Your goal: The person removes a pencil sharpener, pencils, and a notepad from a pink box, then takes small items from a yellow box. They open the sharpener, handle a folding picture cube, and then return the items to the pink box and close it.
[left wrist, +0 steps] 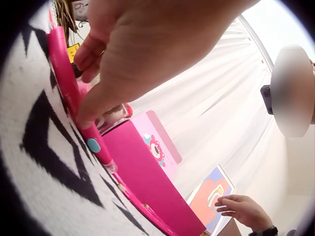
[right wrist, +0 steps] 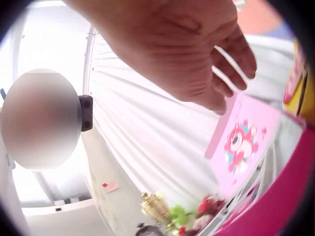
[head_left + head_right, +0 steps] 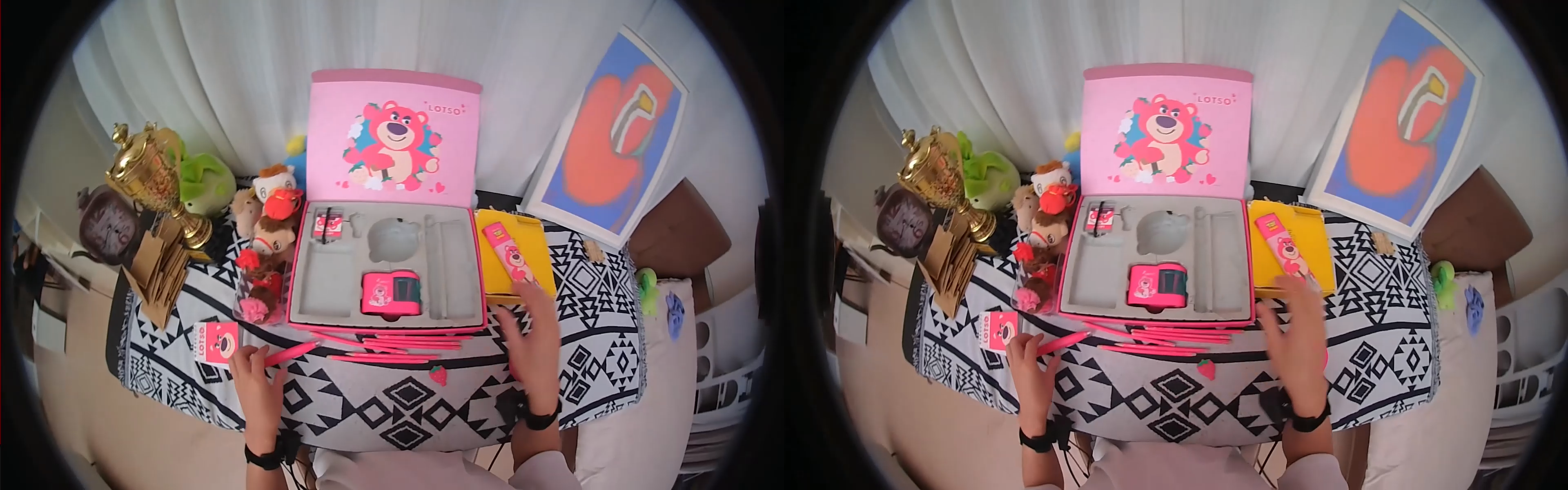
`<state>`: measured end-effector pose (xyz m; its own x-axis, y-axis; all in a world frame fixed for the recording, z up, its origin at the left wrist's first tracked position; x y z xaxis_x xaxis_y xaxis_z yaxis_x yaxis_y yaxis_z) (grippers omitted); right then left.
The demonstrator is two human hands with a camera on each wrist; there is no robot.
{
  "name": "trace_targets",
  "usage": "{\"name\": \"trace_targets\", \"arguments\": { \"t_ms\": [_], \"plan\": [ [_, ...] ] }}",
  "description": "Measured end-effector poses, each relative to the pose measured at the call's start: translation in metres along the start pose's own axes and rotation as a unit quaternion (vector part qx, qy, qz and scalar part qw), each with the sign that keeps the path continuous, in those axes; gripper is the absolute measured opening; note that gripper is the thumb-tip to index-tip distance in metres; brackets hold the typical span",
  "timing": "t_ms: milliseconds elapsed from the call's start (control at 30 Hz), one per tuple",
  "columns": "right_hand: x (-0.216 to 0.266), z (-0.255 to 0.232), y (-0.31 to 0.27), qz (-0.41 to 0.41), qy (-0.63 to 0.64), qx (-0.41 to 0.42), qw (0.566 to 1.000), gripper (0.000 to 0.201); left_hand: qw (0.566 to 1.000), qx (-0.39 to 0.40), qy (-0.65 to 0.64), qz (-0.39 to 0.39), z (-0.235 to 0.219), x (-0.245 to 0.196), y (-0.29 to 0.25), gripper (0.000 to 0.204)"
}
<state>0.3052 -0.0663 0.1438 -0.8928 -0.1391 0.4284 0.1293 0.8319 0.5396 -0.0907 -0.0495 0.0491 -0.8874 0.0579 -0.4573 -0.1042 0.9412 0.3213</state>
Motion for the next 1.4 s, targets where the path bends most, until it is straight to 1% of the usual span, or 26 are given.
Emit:
{"name": "trace_targets", "arguments": {
  "t_ms": [67, 100, 167, 200, 267, 300, 400, 500, 533, 667, 733, 767, 800, 833, 900, 967, 1000, 1033, 1067, 1100, 1133, 1167, 1233, 1300, 1367, 1400],
  "plan": [
    [-0.032, -0.008, 0.004, 0.060, -0.108, 0.017, 0.992, 0.054, 0.998, -0.017, -0.062, -0.007, -0.008, -0.016, -0.008, 0.047],
    [-0.048, -0.004, 0.003, 0.071, -0.161, 0.026, 0.984, 0.059, 0.996, -0.013, -0.079, 0.031, -0.010, -0.028, -0.012, 0.045],
    [-0.073, 0.008, 0.002, 0.082, -0.177, 0.053, 0.979, 0.063, 0.952, 0.103, -0.288, -0.002, 0.009, -0.031, -0.022, 0.040],
    [-0.083, 0.017, 0.001, 0.091, -0.190, 0.086, 0.974, 0.067, 0.951, 0.103, -0.291, 0.001, 0.011, -0.036, -0.023, 0.040],
    [-0.094, 0.025, 0.001, 0.116, -0.177, 0.099, 0.972, 0.068, 0.915, 0.196, -0.349, 0.046, 0.028, -0.059, -0.032, 0.033],
    [-0.101, 0.030, 0.000, 0.140, -0.163, 0.114, 0.970, 0.070, 0.916, 0.194, -0.348, 0.046, 0.031, -0.062, -0.033, 0.033],
    [-0.114, 0.034, 0.002, 0.161, -0.191, 0.125, 0.960, 0.060, 0.848, 0.320, -0.421, 0.032, 0.055, -0.074, -0.046, 0.028],
    [-0.105, 0.024, 0.009, 0.143, -0.175, 0.091, 0.970, 0.050, 0.826, 0.345, -0.444, 0.035, 0.063, -0.077, -0.052, 0.029],
    [-0.104, 0.016, 0.006, 0.180, -0.163, 0.068, 0.968, 0.042, 0.822, 0.351, -0.447, 0.034, 0.062, -0.078, -0.053, 0.029],
    [-0.044, -0.019, -0.001, 0.150, -0.006, 0.031, 0.988, 0.042, 0.864, 0.304, -0.397, 0.064, 0.041, -0.078, -0.046, 0.043],
    [0.001, 0.003, -0.010, 0.076, 0.098, 0.189, 0.974, 0.041, 0.922, 0.121, -0.360, 0.076, -0.001, -0.074, -0.034, 0.069],
    [0.029, 0.014, -0.018, -0.001, 0.115, 0.244, 0.963, 0.043, 0.922, 0.124, -0.358, 0.075, -0.004, -0.076, -0.035, 0.069],
    [0.054, 0.033, -0.029, -0.085, 0.145, 0.314, 0.935, 0.045, 0.940, 0.102, -0.286, 0.154, -0.013, -0.090, -0.040, 0.079],
    [0.071, 0.052, -0.046, -0.069, 0.158, 0.392, 0.904, 0.047, 0.947, 0.078, -0.211, 0.231, -0.021, -0.106, -0.046, 0.089],
    [0.103, 0.079, -0.074, -0.130, 0.210, 0.457, 0.854, 0.053, 0.948, 0.102, -0.168, 0.250, -0.015, -0.123, -0.046, 0.081],
    [0.125, 0.088, -0.083, -0.169, 0.256, 0.470, 0.827, 0.052, 0.922, 0.229, -0.109, 0.292, 0.027, -0.124, -0.061, 0.070],
    [0.128, 0.094, -0.085, -0.170, 0.258, 0.469, 0.827, 0.052, 0.930, 0.249, -0.156, 0.220, 0.029, -0.116, -0.057, 0.057],
    [0.126, 0.093, -0.075, -0.168, 0.265, 0.409, 0.857, 0.056, 0.930, 0.248, -0.154, 0.222, 0.032, -0.111, -0.060, 0.057],
    [0.121, 0.091, -0.066, -0.163, 0.270, 0.346, 0.884, 0.061, 0.954, 0.187, -0.165, 0.167, 0.028, -0.089, -0.053, 0.052],
    [0.116, 0.098, -0.066, -0.162, 0.271, 0.343, 0.885, 0.061, 0.970, 0.125, -0.175, 0.109, 0.023, -0.068, -0.047, 0.046],
    [0.102, 0.108, -0.067, -0.153, 0.183, 0.334, 0.912, 0.065, 0.966, 0.093, -0.235, 0.049, 0.020, -0.049, -0.044, 0.034],
    [0.089, 0.117, -0.068, -0.142, 0.094, 0.324, 0.931, 0.069, 0.939, 0.132, -0.300, -0.106, 0.028, -0.026, -0.047, 0.029],
    [0.087, 0.140, -0.081, -0.158, 0.038, 0.336, 0.928, 0.069, 0.911, 0.119, -0.359, -0.166, 0.033, -0.013, -0.049, 0.022],
    [0.092, 0.161, -0.096, -0.226, -0.135, 0.296, 0.918, 0.069, 0.916, 0.100, -0.359, -0.148, 0.033, -0.013, -0.046, 0.023],
    [0.094, 0.168, -0.096, -0.221, -0.163, 0.255, 0.927, 0.065, 0.921, 0.087, -0.356, -0.134, 0.031, -0.016, -0.045, 0.023],
    [0.096, 0.170, -0.091, -0.219, -0.137, 0.251, 0.933, 0.052, 0.918, 0.086, -0.359, -0.144, 0.032, -0.017, -0.044, 0.022]
  ]
}}
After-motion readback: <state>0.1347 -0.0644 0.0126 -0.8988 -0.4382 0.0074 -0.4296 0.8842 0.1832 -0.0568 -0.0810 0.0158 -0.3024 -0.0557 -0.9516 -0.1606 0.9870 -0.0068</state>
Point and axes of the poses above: each hand's wrist, its own y-axis towards the middle knuckle, its own z-axis out of the palm, x = y × z, the point moved 10 cm from there along y, towards the middle knuckle, and after that the axes turned 5 degrees about -z, right-handed, at the moved point
